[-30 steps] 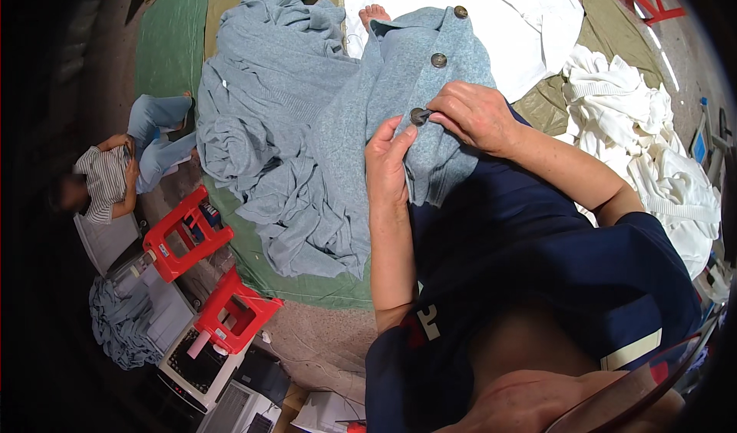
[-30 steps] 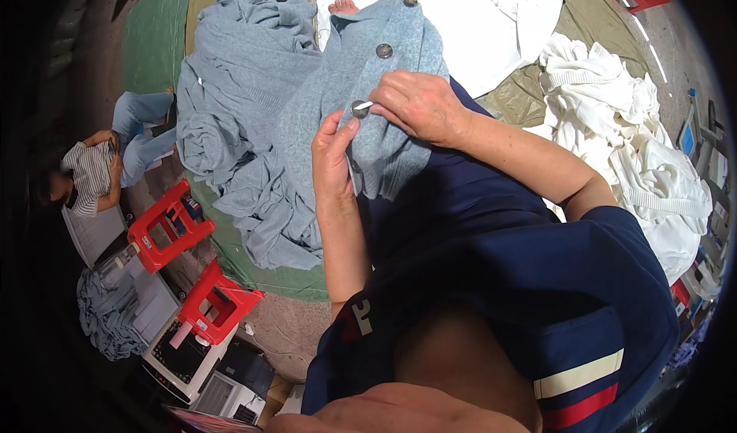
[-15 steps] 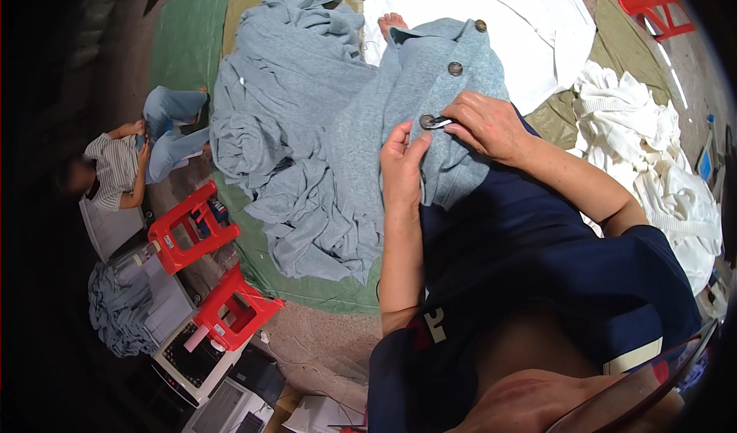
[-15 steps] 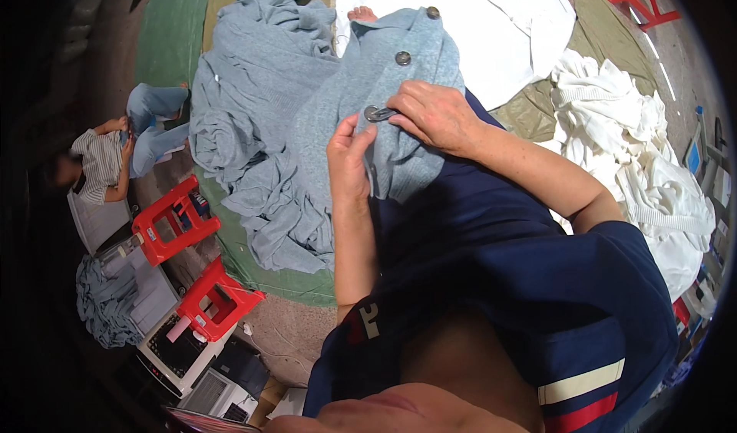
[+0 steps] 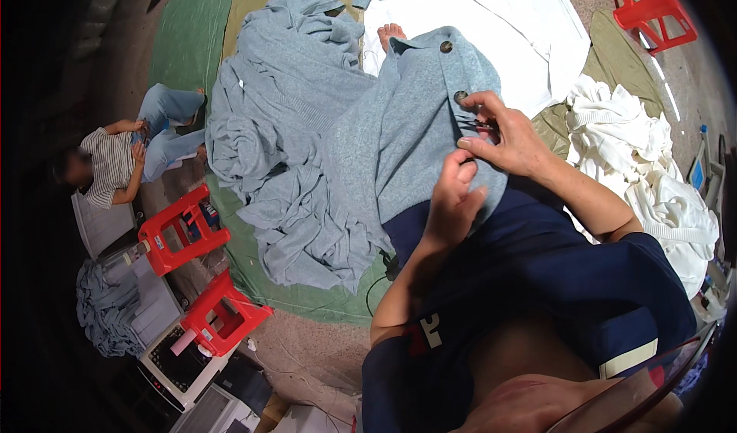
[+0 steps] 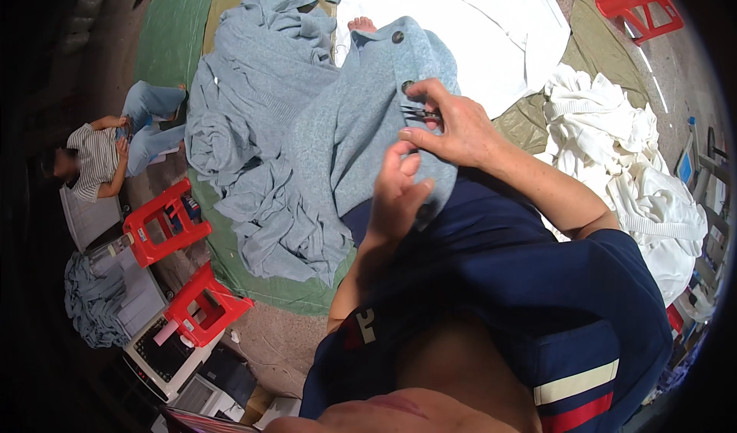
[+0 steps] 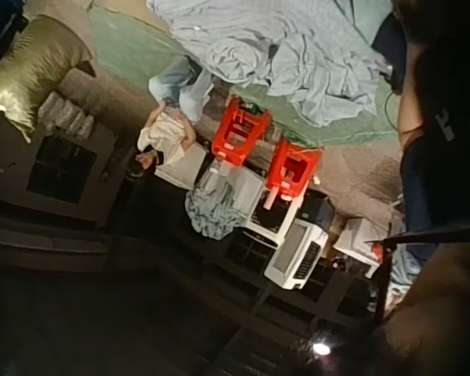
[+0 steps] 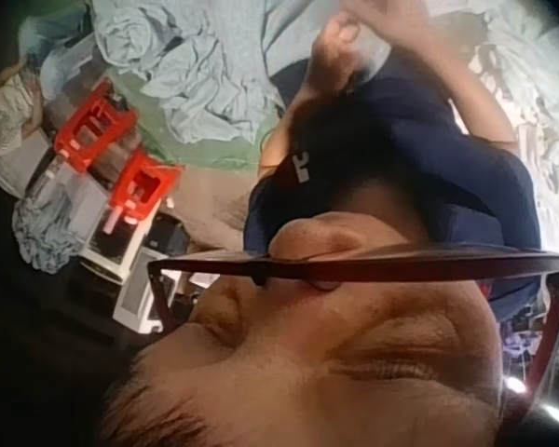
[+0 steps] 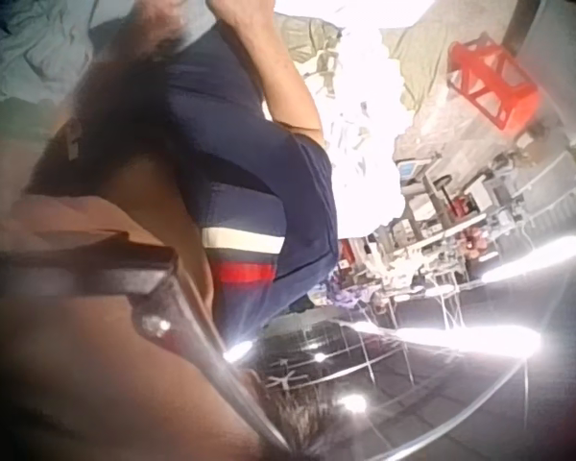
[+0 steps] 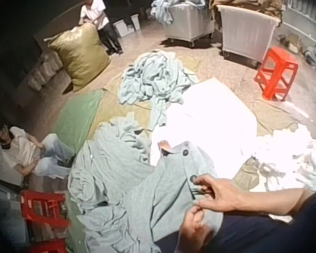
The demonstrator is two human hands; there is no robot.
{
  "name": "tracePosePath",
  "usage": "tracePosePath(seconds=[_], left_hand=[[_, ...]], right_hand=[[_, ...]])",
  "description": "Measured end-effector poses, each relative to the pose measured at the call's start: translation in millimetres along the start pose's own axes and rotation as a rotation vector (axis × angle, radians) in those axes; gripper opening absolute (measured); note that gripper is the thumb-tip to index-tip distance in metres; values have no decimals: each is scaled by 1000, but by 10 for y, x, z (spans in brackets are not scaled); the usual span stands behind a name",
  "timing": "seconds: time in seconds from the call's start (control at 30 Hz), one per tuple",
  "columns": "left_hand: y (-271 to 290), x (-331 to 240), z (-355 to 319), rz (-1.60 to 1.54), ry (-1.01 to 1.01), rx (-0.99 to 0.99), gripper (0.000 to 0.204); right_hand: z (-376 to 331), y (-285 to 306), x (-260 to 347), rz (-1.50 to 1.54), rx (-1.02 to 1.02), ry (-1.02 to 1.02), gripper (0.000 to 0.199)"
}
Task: Buttoning and inspecting light blue shirts in a textile workshop.
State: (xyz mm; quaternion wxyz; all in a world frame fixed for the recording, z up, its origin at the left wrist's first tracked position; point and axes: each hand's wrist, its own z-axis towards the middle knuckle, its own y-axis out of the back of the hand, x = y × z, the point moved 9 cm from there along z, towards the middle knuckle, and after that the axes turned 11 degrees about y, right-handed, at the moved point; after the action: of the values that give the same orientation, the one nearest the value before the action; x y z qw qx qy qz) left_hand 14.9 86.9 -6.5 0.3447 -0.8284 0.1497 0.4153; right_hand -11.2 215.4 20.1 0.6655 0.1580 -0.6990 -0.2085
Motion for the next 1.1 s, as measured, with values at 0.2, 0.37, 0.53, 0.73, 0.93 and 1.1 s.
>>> tracePosePath(seconds=[0.2,0.37,0.53,0.73,0.93,1.1], left_hand=[[41,145,-115,-136,186,4,66],[77,146,-167,-257,200,-16,69],[12,100,-115,-239,141,22,60],[-44,94,-52,-123,109,72,52],[302,220,-144,-123,274,-45,37],[406,264,-232,-62,266,-121,30]], right_hand=[[-242,39,-257,199,11,-66,26],[-405,72,-77,172,15,123,26],[-495,47,128,-139,87,266,39],[-415,-103,-13,40,160,22,32],[-177,106,-455,151,-64,-51,17],[-236,175,-258,-125,-54,24,29]])
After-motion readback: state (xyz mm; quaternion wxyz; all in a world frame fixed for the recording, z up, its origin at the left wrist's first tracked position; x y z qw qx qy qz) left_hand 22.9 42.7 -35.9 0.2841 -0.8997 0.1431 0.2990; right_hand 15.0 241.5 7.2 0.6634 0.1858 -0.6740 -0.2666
